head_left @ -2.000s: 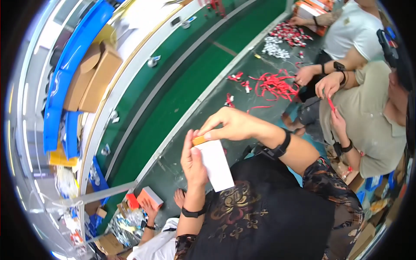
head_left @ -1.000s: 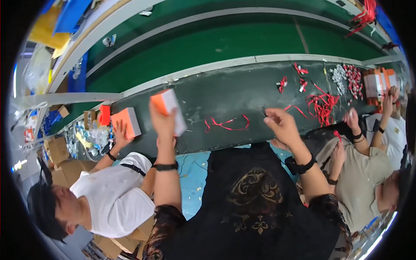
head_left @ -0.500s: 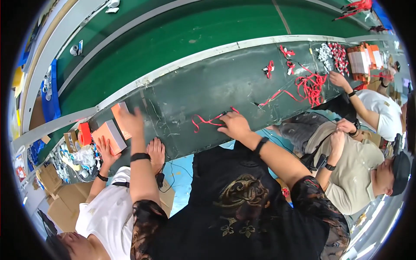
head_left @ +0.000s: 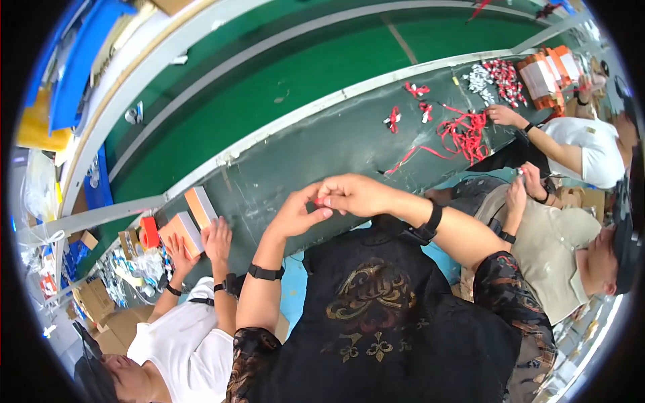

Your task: The person packs a box with a white insert and a red lanyard, then untangles another lanyard to attach a white plastic clip to it.

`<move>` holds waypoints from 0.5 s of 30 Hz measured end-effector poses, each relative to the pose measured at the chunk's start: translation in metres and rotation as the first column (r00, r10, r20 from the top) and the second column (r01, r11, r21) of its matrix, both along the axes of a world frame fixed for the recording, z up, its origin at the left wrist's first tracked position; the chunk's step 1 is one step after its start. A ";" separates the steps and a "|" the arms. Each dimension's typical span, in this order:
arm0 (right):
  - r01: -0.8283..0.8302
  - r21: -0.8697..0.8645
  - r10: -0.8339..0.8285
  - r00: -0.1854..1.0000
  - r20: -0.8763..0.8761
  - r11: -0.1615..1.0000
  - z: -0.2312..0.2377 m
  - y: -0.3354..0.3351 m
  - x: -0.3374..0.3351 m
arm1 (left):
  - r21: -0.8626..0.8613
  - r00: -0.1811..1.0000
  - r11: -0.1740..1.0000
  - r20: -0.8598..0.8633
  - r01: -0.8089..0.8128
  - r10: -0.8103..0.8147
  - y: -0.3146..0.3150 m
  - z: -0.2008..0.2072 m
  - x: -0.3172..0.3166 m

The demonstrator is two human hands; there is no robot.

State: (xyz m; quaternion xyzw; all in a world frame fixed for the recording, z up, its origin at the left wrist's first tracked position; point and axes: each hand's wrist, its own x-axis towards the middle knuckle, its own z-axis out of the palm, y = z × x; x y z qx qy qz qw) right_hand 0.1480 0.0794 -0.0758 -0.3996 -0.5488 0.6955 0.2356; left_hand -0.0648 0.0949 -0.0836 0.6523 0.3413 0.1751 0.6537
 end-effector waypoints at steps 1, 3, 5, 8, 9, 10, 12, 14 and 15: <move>-0.027 0.004 0.027 0.999 0.024 1.000 0.032 0.012 0.008 | 0.101 1.000 0.995 -0.023 0.004 -0.001 0.002 -0.009 0.000; -0.033 0.051 0.029 0.997 0.075 0.998 0.067 0.026 0.030 | 0.046 0.993 0.995 0.089 -0.088 0.084 0.010 0.013 0.014; 0.023 0.125 -0.037 0.993 0.110 0.992 0.098 0.032 0.041 | -0.064 0.915 0.958 0.285 -0.280 0.287 0.011 0.049 0.027; 0.065 0.201 -0.084 0.993 0.087 0.977 0.117 0.032 0.054 | 0.020 0.909 0.944 0.280 -0.328 0.310 0.020 0.087 0.029; 0.072 0.220 -0.087 0.994 0.059 0.973 0.119 0.032 0.059 | 0.116 0.893 0.906 0.258 -0.407 0.368 0.019 0.100 0.036; 0.081 0.240 -0.097 0.994 0.053 0.967 0.123 0.032 0.063 | 0.167 0.893 0.889 0.237 -0.426 0.383 0.024 0.103 0.034; 0.119 0.255 -0.137 0.989 0.054 0.960 0.126 0.028 0.070 | 0.235 0.901 0.871 0.155 -0.432 0.405 0.026 0.128 0.043; 0.186 0.332 -0.188 0.982 -0.027 0.925 0.103 0.027 0.073 | 0.243 0.900 0.871 0.200 -0.428 0.387 0.025 0.146 0.056; 0.251 0.385 -0.228 0.968 -0.105 0.888 0.096 0.027 0.073 | 0.231 0.891 0.869 0.243 -0.438 0.384 0.026 0.153 0.064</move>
